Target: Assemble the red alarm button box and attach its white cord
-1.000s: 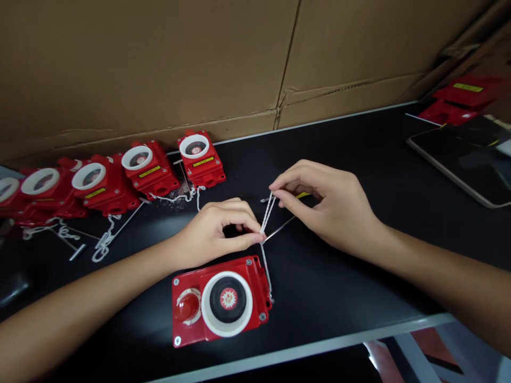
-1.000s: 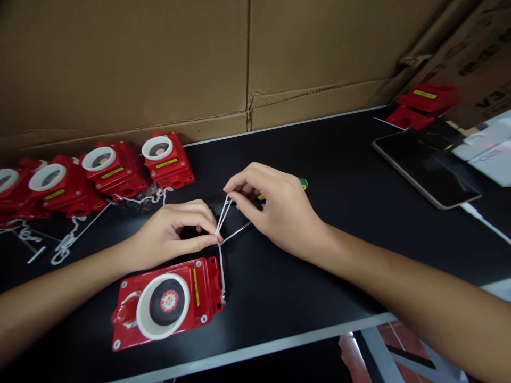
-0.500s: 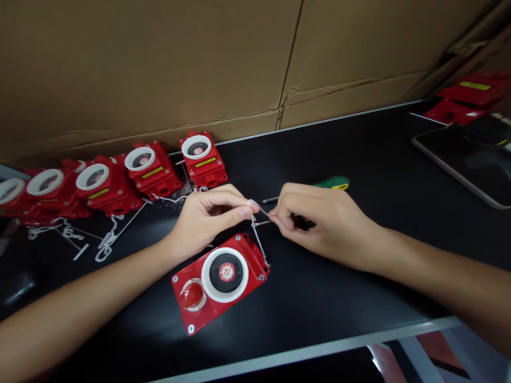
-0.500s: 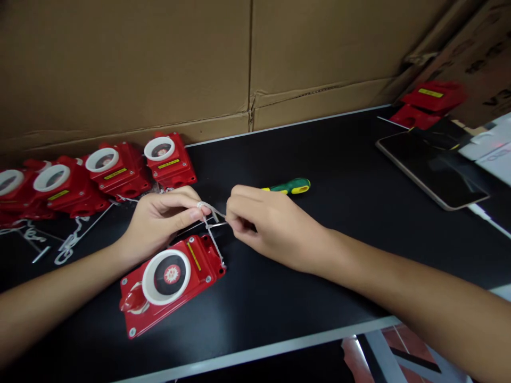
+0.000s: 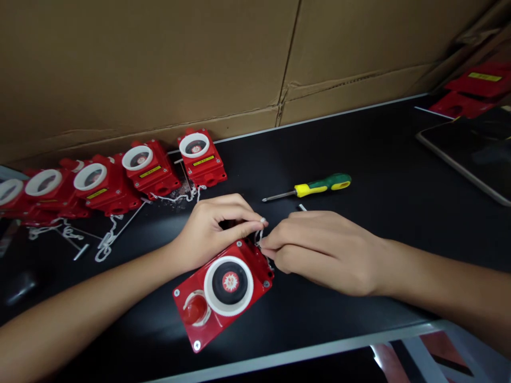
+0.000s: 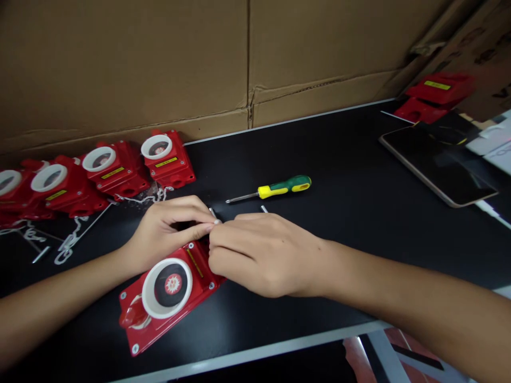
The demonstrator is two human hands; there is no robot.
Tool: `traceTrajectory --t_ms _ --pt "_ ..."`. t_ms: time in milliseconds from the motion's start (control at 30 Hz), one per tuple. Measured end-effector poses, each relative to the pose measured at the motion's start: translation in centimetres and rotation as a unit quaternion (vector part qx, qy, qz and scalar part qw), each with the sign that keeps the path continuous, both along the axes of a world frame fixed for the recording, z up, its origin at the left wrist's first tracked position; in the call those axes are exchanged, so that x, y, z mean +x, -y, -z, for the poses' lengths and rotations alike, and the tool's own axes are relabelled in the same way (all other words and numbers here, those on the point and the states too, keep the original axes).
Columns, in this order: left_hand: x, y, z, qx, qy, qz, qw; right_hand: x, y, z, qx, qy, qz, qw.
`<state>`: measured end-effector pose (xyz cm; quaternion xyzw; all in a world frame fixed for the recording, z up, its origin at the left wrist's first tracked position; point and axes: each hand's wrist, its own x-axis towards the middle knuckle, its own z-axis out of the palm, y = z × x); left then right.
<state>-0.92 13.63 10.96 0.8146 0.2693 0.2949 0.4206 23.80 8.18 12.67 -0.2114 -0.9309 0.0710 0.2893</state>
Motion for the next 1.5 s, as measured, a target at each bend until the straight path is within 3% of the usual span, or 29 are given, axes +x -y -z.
traceTrajectory --t_ms 200,333,500,733,1033,1333,1500 --pt "-0.1 -0.3 0.1 0.043 -0.060 0.092 0.993 -0.3 0.0 1.0 0.019 -0.065 0.054 0.996" --pt "-0.2 -0.5 0.1 0.033 -0.052 0.101 0.993 -0.8 -0.4 2.2 -0.051 -0.129 0.084 0.987" --pt "-0.3 -0.6 0.2 0.019 -0.012 0.095 0.995 -1.1 -0.8 2.2 -0.149 -0.158 0.138 0.966" --pt "-0.2 -0.6 0.2 -0.011 0.002 0.046 0.999 -1.2 -0.7 1.8 -0.368 -0.205 0.159 0.893" --pt "-0.1 -0.4 0.1 -0.055 0.002 0.016 0.998 -1.3 -0.7 1.2 -0.492 -0.223 0.147 0.829" --pt "0.0 -0.4 0.2 -0.083 0.007 0.015 0.996 -1.5 -1.1 1.7 -0.474 -0.220 0.152 0.839" --pt "0.1 -0.3 0.1 -0.090 0.008 -0.009 0.996 -1.2 -1.0 1.3 -0.391 -0.187 0.171 0.885"
